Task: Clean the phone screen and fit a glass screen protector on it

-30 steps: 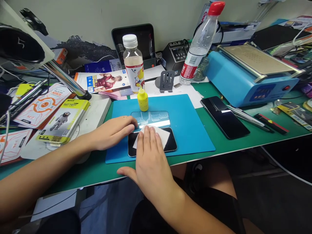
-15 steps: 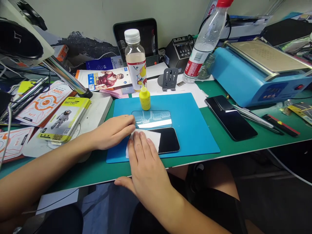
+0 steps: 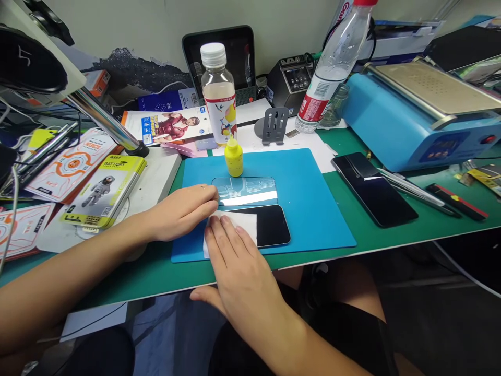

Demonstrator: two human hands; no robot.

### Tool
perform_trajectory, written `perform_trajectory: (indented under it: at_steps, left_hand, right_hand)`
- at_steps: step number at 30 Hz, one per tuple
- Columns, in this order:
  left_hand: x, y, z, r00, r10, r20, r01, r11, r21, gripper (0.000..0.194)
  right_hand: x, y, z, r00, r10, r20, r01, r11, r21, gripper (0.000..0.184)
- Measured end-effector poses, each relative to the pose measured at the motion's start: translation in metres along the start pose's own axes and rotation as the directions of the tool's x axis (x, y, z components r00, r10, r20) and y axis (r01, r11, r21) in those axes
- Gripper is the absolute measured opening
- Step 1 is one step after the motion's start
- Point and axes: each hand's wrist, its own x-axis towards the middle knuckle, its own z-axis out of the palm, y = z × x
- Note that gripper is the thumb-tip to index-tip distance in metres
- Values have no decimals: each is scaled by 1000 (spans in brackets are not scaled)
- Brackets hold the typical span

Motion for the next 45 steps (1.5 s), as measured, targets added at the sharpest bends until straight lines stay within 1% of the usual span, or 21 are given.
perform_trajectory:
  at_steps: [3, 5, 12, 17, 20, 23, 26, 29, 31, 34, 36, 38, 40, 42, 44, 45]
  left_hand:
    - [0, 0, 0, 1000, 2, 4, -2, 1000, 5, 29]
    - [-1, 0, -1, 1000, 3, 9, -3, 1000, 12, 31]
    - [-2, 0, -2, 1000, -3, 0, 3, 999, 38, 31]
    - [-2, 0, -2, 1000, -2, 3, 2, 1000, 26, 33]
    - [-2, -1, -2, 1000, 4, 10, -4, 1000, 19, 33]
    - [-2, 1, -2, 1000, 1, 11, -1, 1000, 16, 32]
    - [-2, 4, -1, 1000, -25, -11, 25, 1000, 1, 32]
    - [-1, 6, -1, 998, -34, -46, 33, 999, -23, 33]
    - [-2, 5, -1, 997, -36, -73, 34, 999, -23, 32]
    - [-2, 2, -1, 993, -44, -106, 44, 999, 1, 32]
    - [-2, 0, -1, 994, -35, -108, 37, 999, 14, 32]
    - [-3, -1, -1, 995, -25, -98, 27, 999, 28, 32]
    - [-3, 0, -1, 996, -27, -86, 31, 999, 40, 31]
    - [-3, 1, -2, 996, -40, -74, 43, 998, 43, 31]
    - [-2, 2, -3, 996, -52, -69, 54, 998, 36, 31]
    - [-2, 2, -3, 996, -56, -68, 58, 998, 34, 31]
  right_hand:
    - [-8, 2, -4, 999, -33, 21, 33, 999, 9, 94]
    - [-16, 5, -7, 999, -34, 19, 34, 999, 2, 91]
    - [-42, 28, -13, 999, 41, 0, -40, 995, -90, 85]
    - [-52, 43, -18, 993, 118, -4, -117, 982, -147, 83]
    - [-50, 47, -22, 991, 131, -7, -131, 977, -168, 85]
    - [-42, 50, -22, 988, 155, -3, -153, 975, -164, 88]
    - [-27, 50, -16, 980, 198, -13, -198, 970, -139, 93]
    - [-9, 41, -10, 977, 214, -28, -215, 970, -113, 103]
    - [4, 28, -7, 979, 205, -7, -205, 975, -81, 107]
    - [19, 3, -4, 990, 135, 47, -135, 991, 0, 113]
    - [22, -11, -4, 995, 82, 63, -85, 995, 54, 114]
    - [19, -18, -4, 998, 25, 63, -31, 996, 85, 109]
    - [8, -16, -7, 997, -36, 61, 31, 996, 80, 104]
    - [-8, -5, -12, 996, -68, 56, 66, 997, 41, 101]
    - [-24, 12, -16, 998, -42, 36, 42, 999, -8, 97]
    - [-30, 21, -17, 1000, -6, 26, 6, 1000, -29, 93]
